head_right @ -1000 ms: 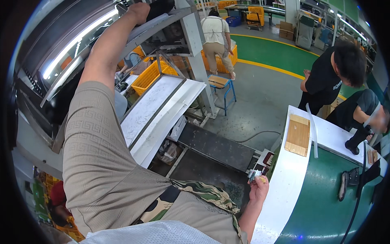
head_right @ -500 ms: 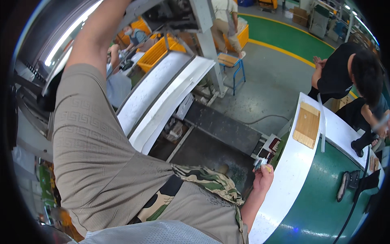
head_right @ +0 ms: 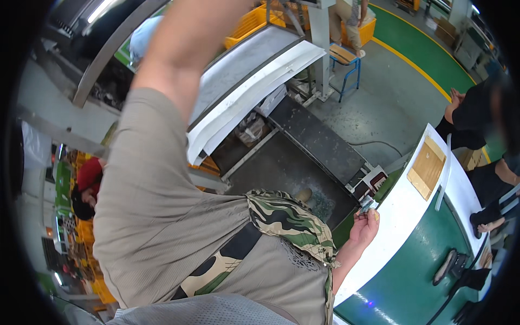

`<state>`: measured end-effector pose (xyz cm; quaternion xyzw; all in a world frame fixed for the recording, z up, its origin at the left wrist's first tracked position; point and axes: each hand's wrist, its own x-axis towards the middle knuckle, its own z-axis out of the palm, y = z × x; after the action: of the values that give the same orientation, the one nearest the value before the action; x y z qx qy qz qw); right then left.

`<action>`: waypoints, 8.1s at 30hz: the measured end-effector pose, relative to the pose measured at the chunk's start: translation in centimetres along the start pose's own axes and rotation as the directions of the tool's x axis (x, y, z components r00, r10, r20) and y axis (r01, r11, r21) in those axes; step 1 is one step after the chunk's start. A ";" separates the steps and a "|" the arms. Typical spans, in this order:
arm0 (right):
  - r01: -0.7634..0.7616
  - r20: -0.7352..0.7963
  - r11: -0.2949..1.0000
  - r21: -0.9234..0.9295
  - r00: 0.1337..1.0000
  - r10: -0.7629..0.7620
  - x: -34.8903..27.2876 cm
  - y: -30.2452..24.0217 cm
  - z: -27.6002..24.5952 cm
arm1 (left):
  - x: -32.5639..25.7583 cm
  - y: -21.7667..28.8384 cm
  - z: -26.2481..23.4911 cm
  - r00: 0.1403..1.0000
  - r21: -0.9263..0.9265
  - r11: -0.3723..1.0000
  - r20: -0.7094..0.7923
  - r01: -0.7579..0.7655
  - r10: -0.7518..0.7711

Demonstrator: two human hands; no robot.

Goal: The person cleans the soles of black boots using a small brush and a yellow sponge. They pick up boots from a green conveyor belt, scrub the soles, and place them back on the belt. Other workers are visible in the background performing similar tasks.

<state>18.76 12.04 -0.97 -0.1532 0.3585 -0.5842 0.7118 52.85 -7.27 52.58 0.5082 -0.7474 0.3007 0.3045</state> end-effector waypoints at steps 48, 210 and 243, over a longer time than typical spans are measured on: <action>0.190 -0.305 0.979 -0.081 0.930 -0.205 -6.0 -2.5 -3.0 | -88.7 2.7 23.3 -0.034 0.027 0.750 0.999 0.661 -0.005; 0.638 -0.890 0.770 -0.004 0.349 -0.294 -17.0 -6.6 -14.7 | -41.9 43.9 45.6 -0.201 -0.211 0.443 0.670 0.872 0.715; 0.615 -0.886 0.788 -0.029 0.349 -0.305 -17.0 -6.6 -14.2 | -42.1 43.7 45.7 -0.184 -0.226 0.424 0.658 0.877 0.730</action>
<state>3.19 29.10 -1.07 0.1743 0.5053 -0.8060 0.2541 17.40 -4.48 -14.52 0.3283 -0.6089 -0.7038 -0.1615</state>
